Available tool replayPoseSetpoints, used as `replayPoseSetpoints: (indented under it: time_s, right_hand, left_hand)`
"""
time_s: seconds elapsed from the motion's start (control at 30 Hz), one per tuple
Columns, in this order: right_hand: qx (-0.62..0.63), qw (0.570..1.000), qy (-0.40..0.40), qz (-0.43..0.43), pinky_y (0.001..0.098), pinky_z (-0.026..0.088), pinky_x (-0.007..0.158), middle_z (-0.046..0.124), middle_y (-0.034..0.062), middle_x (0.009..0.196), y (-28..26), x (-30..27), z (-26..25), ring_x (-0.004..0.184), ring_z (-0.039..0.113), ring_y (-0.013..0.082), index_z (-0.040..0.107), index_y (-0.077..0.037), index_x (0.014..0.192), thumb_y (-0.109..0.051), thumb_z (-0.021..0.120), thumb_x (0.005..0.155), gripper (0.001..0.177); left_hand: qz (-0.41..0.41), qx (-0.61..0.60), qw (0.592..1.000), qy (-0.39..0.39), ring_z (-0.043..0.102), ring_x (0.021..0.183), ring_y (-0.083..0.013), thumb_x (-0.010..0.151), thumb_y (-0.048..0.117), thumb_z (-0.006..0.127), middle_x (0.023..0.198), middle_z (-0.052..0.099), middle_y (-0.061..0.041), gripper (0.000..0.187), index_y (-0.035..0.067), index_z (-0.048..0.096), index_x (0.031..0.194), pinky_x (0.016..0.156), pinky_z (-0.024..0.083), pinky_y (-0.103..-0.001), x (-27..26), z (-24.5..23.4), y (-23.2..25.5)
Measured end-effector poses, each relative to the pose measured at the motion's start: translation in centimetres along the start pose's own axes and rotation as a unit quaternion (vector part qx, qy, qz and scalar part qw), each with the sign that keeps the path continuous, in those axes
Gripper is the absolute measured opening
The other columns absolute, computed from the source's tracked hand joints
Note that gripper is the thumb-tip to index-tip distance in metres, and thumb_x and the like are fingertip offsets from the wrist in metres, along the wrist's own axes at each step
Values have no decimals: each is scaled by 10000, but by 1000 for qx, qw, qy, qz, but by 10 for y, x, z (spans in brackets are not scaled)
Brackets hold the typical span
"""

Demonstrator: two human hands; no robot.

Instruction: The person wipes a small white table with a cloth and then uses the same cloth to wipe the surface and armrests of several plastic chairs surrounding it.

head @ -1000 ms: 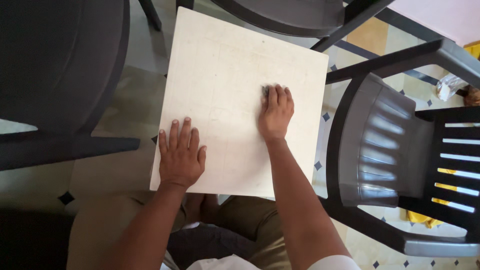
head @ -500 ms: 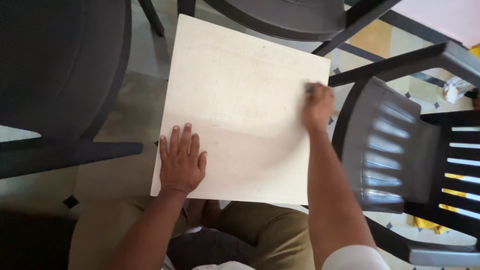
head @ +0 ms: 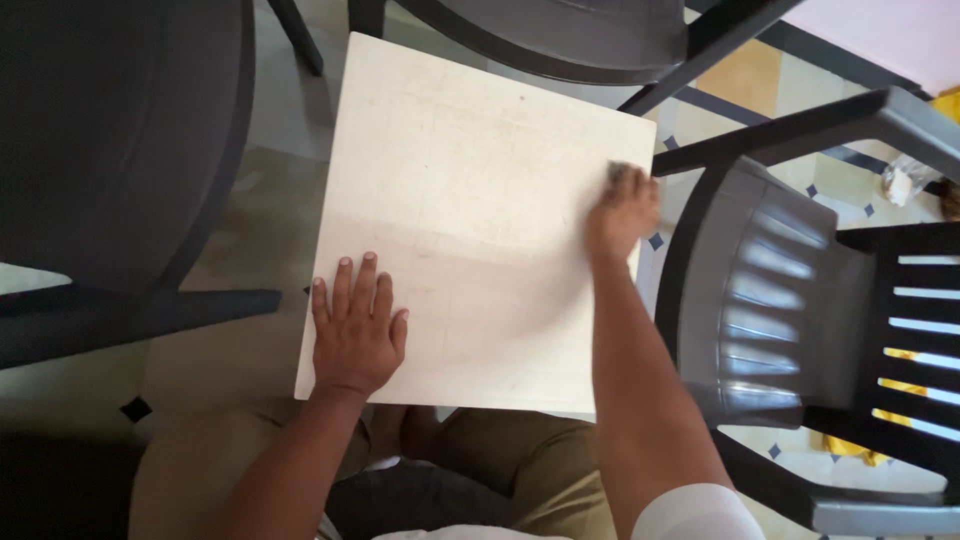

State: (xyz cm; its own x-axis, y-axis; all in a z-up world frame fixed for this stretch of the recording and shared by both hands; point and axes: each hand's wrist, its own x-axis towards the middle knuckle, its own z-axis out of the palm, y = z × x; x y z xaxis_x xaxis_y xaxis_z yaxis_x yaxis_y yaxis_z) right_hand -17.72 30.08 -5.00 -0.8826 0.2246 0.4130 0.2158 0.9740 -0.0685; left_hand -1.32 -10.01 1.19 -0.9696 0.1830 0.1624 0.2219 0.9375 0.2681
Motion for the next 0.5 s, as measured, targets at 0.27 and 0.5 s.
replayPoseSetpoints:
  time_s: [0.27, 0.5]
  right_hand:
    - [104, 994, -27, -18, 533, 289, 1183, 579, 174, 1467, -61, -17, -24, 1433, 416, 408, 624, -58, 1403, -106, 580, 1011, 398]
    - [176, 978, -106, 47, 456, 408, 1123, 635, 112, 1412, -138, -3, -30, 1348, 549, 326, 661, -112, 1343, -114, 554, 1002, 357]
  left_hand:
    - [0, -9, 1000, 7, 317, 1510, -360, 984, 370, 560, 1596, 419, -152, 501, 56, 580, 1373, 1235, 202, -604, 1, -2, 2]
    - [-6, -7, 1000, -8, 304, 1511, -362, 971, 383, 559, 1608, 389, -140, 514, 63, 572, 1373, 1223, 192, -610, 3, -4, 2]
